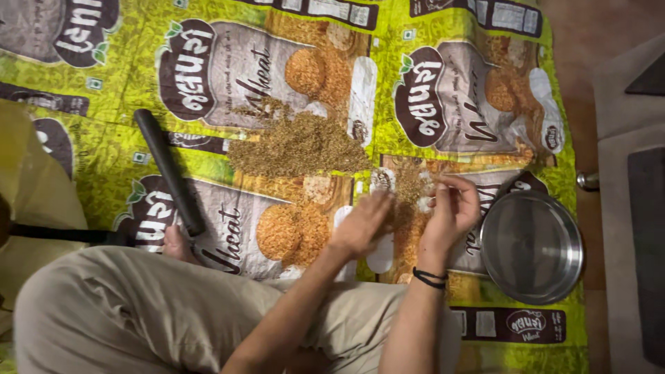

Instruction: The person sits on the floor and uses a cylindrical rolling pin to crush a pile of grains spread on a patterned mat. They repeatedly roll the pin over the grains and use their hands to gather and redistribute the pile.

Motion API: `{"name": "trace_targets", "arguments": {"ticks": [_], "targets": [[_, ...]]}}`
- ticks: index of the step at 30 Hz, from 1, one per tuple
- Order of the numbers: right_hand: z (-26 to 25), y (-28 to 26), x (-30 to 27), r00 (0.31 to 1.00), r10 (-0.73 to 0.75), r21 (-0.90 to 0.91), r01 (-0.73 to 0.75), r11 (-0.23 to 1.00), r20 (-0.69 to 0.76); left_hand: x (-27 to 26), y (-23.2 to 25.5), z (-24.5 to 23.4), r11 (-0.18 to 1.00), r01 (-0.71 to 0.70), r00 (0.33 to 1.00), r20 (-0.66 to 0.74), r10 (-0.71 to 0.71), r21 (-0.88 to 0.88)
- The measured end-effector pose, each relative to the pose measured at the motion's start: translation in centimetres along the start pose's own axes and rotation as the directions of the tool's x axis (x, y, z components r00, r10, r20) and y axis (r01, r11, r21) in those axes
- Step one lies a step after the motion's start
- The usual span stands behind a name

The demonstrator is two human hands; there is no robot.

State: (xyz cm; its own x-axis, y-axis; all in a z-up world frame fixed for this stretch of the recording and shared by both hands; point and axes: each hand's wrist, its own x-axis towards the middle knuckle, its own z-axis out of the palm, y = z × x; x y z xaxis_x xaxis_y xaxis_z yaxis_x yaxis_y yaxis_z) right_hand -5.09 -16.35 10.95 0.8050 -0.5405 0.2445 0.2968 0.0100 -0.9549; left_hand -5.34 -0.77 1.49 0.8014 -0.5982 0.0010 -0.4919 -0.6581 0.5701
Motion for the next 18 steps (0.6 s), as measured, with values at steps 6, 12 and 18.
{"name": "trace_targets", "arguments": {"ticks": [6,12,18], "targets": [[-2.1,-2.0,0.4,0.975,-0.019,0.238,0.073,0.969,-0.22,-2.0,-1.0,-0.2,0.966,0.038,0.994,-0.11,-0.01,0.255],[-3.7,-1.0,0.7,0.907,0.164,0.447,0.029,0.894,-0.387,2.4,-0.7,2.1,0.992,0.033,0.986,-0.166,-0.012,0.124],[-4.3,-0.6,0.5,0.897,0.203,0.507,0.027,0.862,-0.393,8.0,0.5,3.5,1.0,0.004,0.971,-0.238,0.0,0.016]]}}
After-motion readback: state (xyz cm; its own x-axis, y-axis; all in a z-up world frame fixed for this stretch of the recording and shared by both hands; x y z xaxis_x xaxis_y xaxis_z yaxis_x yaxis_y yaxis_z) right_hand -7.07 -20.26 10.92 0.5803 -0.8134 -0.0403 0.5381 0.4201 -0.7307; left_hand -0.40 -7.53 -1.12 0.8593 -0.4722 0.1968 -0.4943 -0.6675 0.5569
